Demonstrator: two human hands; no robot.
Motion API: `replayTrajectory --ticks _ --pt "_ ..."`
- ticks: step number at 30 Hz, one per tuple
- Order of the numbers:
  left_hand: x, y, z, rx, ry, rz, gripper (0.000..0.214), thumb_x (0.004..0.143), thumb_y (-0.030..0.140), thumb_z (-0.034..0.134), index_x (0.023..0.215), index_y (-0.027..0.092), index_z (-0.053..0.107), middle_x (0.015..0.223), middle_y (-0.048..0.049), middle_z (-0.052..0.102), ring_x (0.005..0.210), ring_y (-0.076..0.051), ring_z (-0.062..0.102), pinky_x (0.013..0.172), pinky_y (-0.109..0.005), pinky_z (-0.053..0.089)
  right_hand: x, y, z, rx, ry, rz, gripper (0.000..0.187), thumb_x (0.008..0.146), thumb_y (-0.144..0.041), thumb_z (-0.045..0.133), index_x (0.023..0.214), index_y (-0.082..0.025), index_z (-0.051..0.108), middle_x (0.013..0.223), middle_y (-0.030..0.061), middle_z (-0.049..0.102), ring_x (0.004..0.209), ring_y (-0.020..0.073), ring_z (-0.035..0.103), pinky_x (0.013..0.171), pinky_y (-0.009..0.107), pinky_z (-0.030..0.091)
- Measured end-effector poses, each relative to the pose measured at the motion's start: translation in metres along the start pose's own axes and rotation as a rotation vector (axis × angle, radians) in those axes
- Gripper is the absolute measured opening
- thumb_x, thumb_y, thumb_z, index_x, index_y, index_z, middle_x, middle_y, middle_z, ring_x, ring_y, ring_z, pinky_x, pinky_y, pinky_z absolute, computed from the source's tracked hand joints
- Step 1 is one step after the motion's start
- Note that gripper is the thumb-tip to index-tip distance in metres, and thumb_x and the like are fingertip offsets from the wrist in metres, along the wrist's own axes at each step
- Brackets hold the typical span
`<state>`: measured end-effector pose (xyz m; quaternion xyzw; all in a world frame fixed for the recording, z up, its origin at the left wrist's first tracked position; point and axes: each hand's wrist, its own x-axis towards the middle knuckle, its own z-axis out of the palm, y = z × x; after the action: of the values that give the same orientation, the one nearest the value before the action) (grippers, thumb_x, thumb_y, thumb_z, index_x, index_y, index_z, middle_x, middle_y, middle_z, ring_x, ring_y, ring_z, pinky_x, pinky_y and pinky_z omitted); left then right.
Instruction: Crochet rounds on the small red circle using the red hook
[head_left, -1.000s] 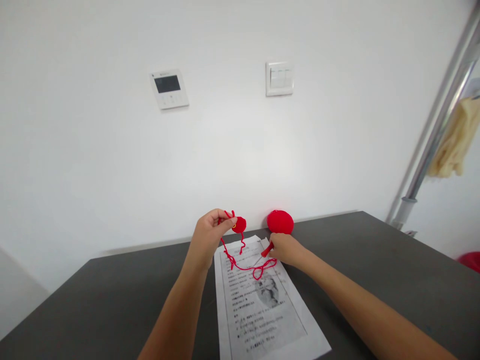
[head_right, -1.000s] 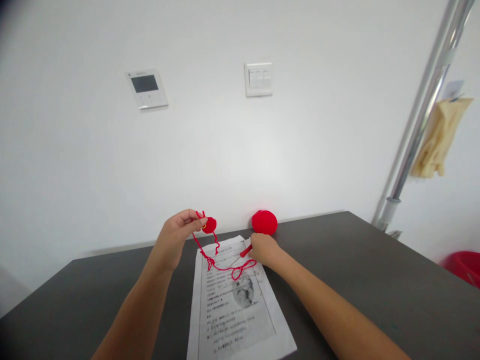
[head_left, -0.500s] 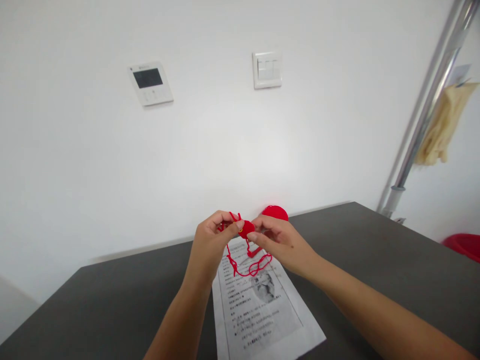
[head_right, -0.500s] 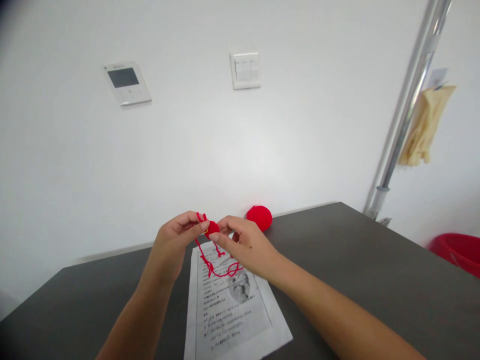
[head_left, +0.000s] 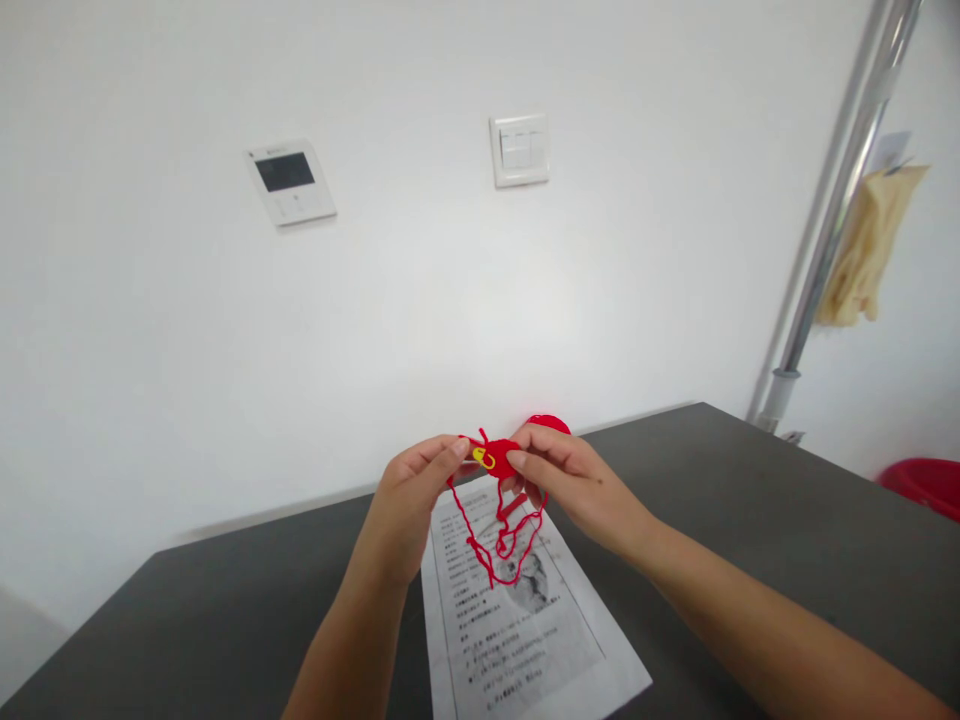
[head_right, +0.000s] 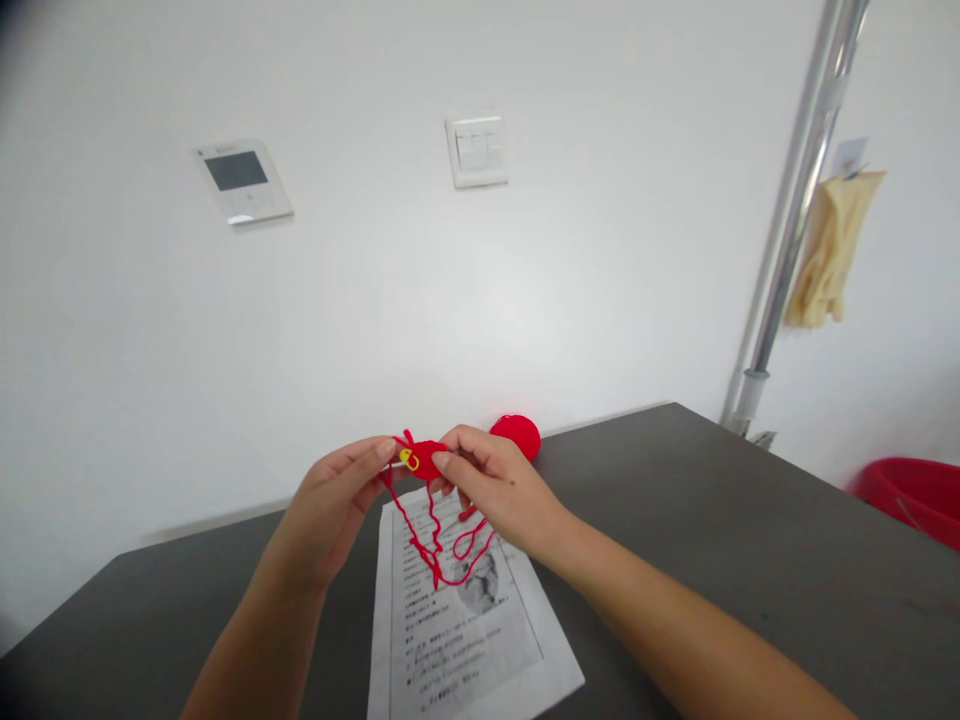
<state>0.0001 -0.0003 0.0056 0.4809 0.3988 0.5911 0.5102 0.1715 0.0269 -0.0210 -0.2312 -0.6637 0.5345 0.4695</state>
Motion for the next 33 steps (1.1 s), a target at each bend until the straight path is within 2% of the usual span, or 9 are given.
replayTrajectory --ticks 5,9,14,16,19,20,22,25,33 --pt "0.001 0.006 -0.012 -0.014 0.092 0.158 0.02 0.07 0.033 0.081 0.066 0.014 0.076 0.078 -0.0058 0.078 0.078 -0.016 0.07 0.073 -0.025 0.059 0.0 -0.003 -0.004 -0.058 0.047 0.011 0.029 0.088 -0.045 0.059 0.075 -0.019 0.056 0.064 -0.0025 0.058 0.055 0.0098 0.049 0.053 0.023 0.041" --pt "0.006 0.01 -0.022 -0.074 0.181 0.211 0.015 0.068 0.028 0.082 0.074 0.015 0.074 0.081 -0.0047 0.076 0.086 -0.02 0.07 0.067 -0.028 0.062 -0.001 -0.005 -0.006 -0.109 0.046 0.007 0.028 0.087 -0.042 0.057 0.071 -0.019 0.054 0.061 -0.0034 0.055 0.054 0.0093 0.047 0.054 0.023 0.039" --pt "0.016 0.01 -0.044 0.237 0.336 0.24 0.024 0.068 0.034 0.079 0.083 0.016 0.07 0.089 -0.0062 0.075 0.082 -0.022 0.07 0.047 -0.023 0.055 -0.001 -0.006 -0.008 -0.203 0.056 -0.025 0.025 0.088 -0.038 0.055 0.071 -0.019 0.055 0.063 -0.0032 0.055 0.056 0.0095 0.047 0.056 0.023 0.039" --pt "0.019 0.009 -0.051 0.418 0.443 0.303 0.022 0.074 0.037 0.073 0.085 0.018 0.07 0.091 -0.0061 0.074 0.082 -0.022 0.069 0.05 -0.025 0.055 0.0 -0.005 -0.008 -0.254 0.06 -0.036 0.025 0.088 -0.037 0.054 0.071 -0.019 0.056 0.063 -0.0032 0.054 0.057 0.01 0.046 0.056 0.023 0.038" --pt "0.017 0.008 -0.049 0.551 0.515 0.362 0.017 0.076 0.035 0.072 0.085 0.021 0.073 0.091 -0.0036 0.073 0.083 -0.02 0.065 0.071 -0.03 0.056 0.0 -0.004 -0.007 -0.294 0.05 -0.047 0.025 0.088 -0.037 0.051 0.071 -0.02 0.055 0.062 -0.004 0.05 0.057 0.0104 0.044 0.056 0.024 0.035" --pt "0.015 0.007 -0.044 0.592 0.49 0.37 0.015 0.076 0.035 0.073 0.084 0.022 0.075 0.092 -0.0035 0.075 0.087 -0.021 0.065 0.081 -0.032 0.054 0.0 -0.004 -0.006 -0.304 0.04 -0.055 0.025 0.089 -0.036 0.051 0.07 -0.02 0.053 0.061 -0.0044 0.049 0.056 0.0103 0.043 0.055 0.024 0.034" --pt "0.008 0.006 -0.031 0.674 0.29 0.376 0.019 0.083 0.038 0.065 0.084 0.022 0.077 0.094 -0.0044 0.077 0.094 -0.022 0.066 0.091 -0.034 0.049 -0.001 -0.005 -0.004 -0.339 0.017 -0.076 0.026 0.089 -0.035 0.05 0.068 -0.02 0.051 0.061 -0.0046 0.047 0.056 0.01 0.04 0.055 0.024 0.032" --pt "-0.002 0.003 -0.01 0.612 -0.024 0.261 0.015 0.079 0.033 0.07 0.087 0.022 0.076 0.087 -0.0037 0.077 0.085 -0.022 0.068 0.082 -0.033 0.051 -0.004 -0.008 -0.002 -0.391 -0.005 -0.101 0.025 0.09 -0.032 0.049 0.068 -0.02 0.051 0.062 -0.0036 0.048 0.056 0.0104 0.04 0.054 0.025 0.03" --pt "-0.014 0.004 0.004 0.634 0.002 0.293 0.004 0.078 0.024 0.07 0.078 0.022 0.073 0.077 -0.001 0.073 0.077 -0.02 0.065 0.074 -0.03 0.049 -0.008 -0.013 -0.002 -0.44 0.008 -0.208 0.02 0.094 -0.03 0.048 0.08 -0.019 0.058 0.068 -0.0015 0.055 0.061 0.0116 0.047 0.058 0.024 0.035"
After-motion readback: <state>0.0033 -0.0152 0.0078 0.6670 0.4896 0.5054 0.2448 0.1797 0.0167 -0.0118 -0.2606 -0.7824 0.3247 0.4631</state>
